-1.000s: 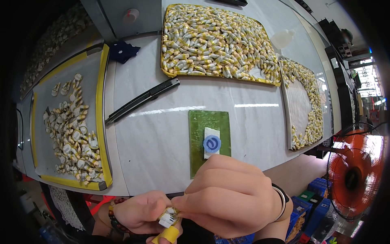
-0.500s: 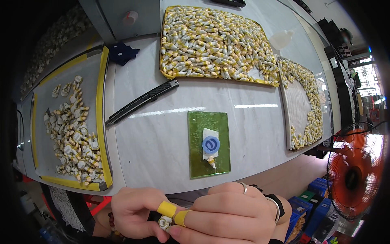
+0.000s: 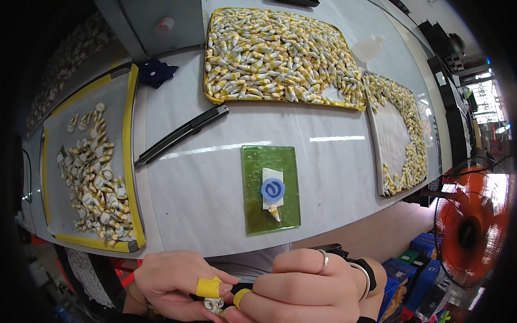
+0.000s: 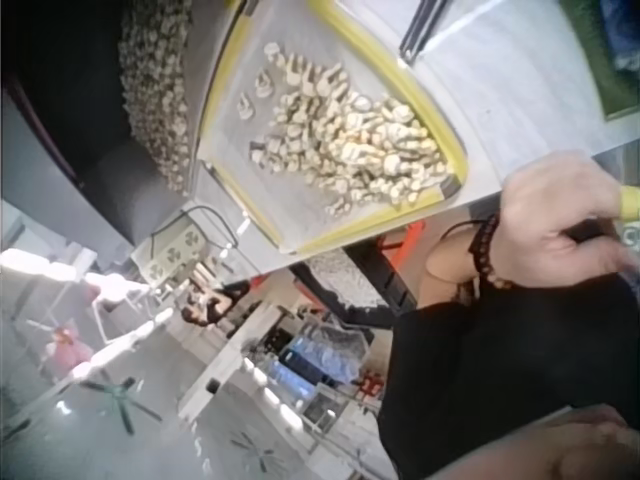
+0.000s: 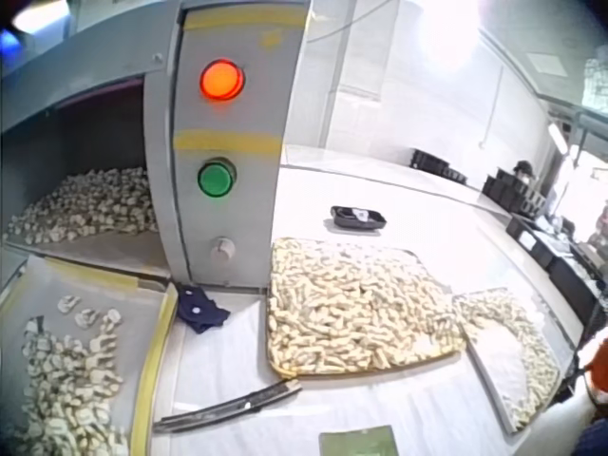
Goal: The person repeatedly picks up small white and yellow cylindrical components from a tray, applies adhesive from a small tube to the end of each component, and then places the treated component onto a larger board covered in similar items. The process is repetitive and involves precise hand movements to apply the glue and position the items.
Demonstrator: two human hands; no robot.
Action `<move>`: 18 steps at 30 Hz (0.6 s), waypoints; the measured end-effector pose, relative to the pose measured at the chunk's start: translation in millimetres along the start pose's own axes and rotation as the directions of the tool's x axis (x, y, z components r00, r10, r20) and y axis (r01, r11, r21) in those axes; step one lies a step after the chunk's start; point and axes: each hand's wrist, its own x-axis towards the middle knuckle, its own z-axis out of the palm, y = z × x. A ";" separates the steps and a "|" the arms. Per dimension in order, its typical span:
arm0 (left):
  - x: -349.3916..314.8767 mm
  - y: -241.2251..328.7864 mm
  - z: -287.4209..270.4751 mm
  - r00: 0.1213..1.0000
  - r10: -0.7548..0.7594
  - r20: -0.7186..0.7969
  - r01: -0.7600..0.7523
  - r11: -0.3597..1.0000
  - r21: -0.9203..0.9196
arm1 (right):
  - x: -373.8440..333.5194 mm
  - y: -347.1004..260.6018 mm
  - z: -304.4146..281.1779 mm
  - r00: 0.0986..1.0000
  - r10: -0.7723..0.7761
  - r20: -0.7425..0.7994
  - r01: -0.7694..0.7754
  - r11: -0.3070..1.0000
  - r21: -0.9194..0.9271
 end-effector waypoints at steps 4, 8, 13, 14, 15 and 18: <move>-0.7 0.3 0.1 0.999 -0.004 -0.033 0.006 0.999 0.054 | -9.4 19.7 -10.0 0.953 -0.247 0.175 0.241 0.969 0.054; 1.9 3.8 0.1 0.996 0.062 0.059 -0.069 0.989 0.127 | -12.0 25.1 -9.5 0.941 -0.323 0.100 0.327 0.945 -0.025; 1.7 1.4 9.6 0.997 0.015 0.079 -0.017 1.000 0.023 | -16.5 6.6 -23.0 0.973 -0.190 0.129 0.203 0.974 -0.098; 0.1 -1.3 9.9 0.997 0.034 0.075 -0.036 0.999 0.027 | -15.3 4.7 -27.1 0.970 -0.151 0.193 0.173 0.980 -0.102; -0.7 -3.7 9.9 0.996 0.053 0.071 -0.055 0.998 0.029 | -13.6 2.1 -31.4 0.960 -0.112 0.258 0.145 0.983 -0.113; -4.5 -6.5 0.7 0.986 -0.001 0.166 0.000 1.000 0.006 | -20.0 7.7 -47.1 0.937 -0.032 0.348 0.116 0.968 -0.224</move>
